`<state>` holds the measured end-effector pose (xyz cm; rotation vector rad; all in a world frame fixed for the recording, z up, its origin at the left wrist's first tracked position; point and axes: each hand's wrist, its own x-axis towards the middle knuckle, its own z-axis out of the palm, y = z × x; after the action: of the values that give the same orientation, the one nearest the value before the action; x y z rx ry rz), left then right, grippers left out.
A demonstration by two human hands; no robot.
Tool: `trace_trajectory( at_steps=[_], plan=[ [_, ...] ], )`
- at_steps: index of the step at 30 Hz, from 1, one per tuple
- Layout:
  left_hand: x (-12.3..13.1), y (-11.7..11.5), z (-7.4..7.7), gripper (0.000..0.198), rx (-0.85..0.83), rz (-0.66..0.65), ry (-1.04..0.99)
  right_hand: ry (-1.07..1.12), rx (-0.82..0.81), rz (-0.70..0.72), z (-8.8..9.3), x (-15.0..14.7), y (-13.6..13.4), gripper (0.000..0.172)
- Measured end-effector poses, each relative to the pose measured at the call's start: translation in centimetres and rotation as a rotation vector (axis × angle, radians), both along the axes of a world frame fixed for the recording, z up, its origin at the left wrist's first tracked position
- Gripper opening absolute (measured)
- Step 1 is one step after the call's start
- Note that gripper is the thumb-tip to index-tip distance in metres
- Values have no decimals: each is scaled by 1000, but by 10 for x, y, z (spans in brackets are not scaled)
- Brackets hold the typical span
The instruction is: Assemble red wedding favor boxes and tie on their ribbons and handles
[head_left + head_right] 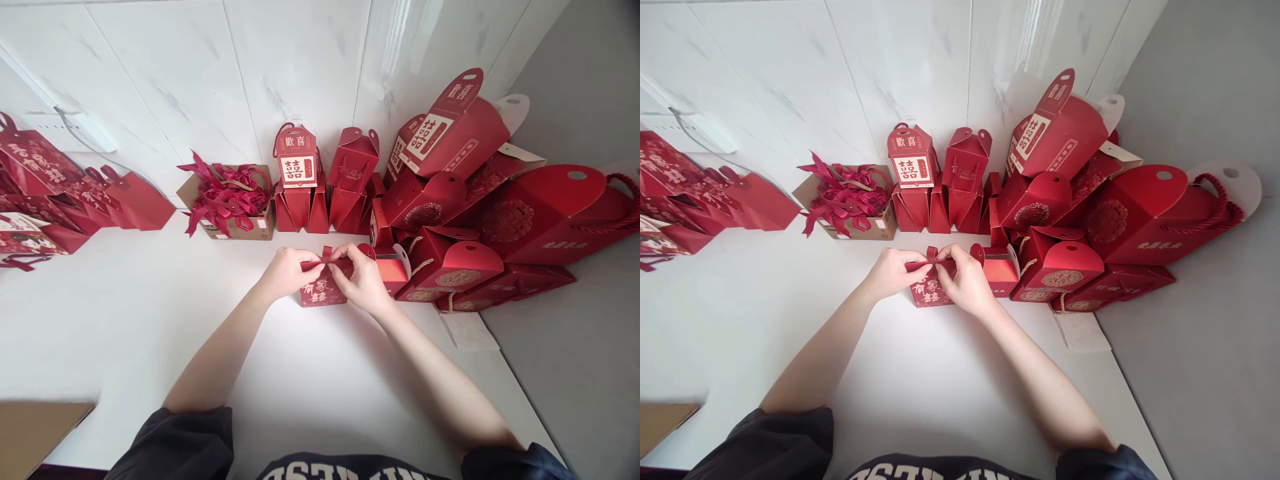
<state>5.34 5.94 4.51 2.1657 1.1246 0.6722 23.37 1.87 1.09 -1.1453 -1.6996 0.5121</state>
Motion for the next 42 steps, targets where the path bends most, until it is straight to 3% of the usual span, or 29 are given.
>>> trace_trajectory(
  at_steps=[15,21,27,35,42],
  plan=[
    [0,0,1,19,96,-89,65,34,-77,-30,1,2,0,7],
    [4,-7,3,32,127,20,103,13,-92,-12,8,6,-3,9],
    [3,-6,4,22,104,-23,92,32,-116,1,8,6,-3,7],
    [-2,0,7,27,146,-90,155,81,-118,71,7,3,-2,4],
    [-11,4,12,25,-11,-133,122,74,-121,114,10,4,-4,2]
  ],
)
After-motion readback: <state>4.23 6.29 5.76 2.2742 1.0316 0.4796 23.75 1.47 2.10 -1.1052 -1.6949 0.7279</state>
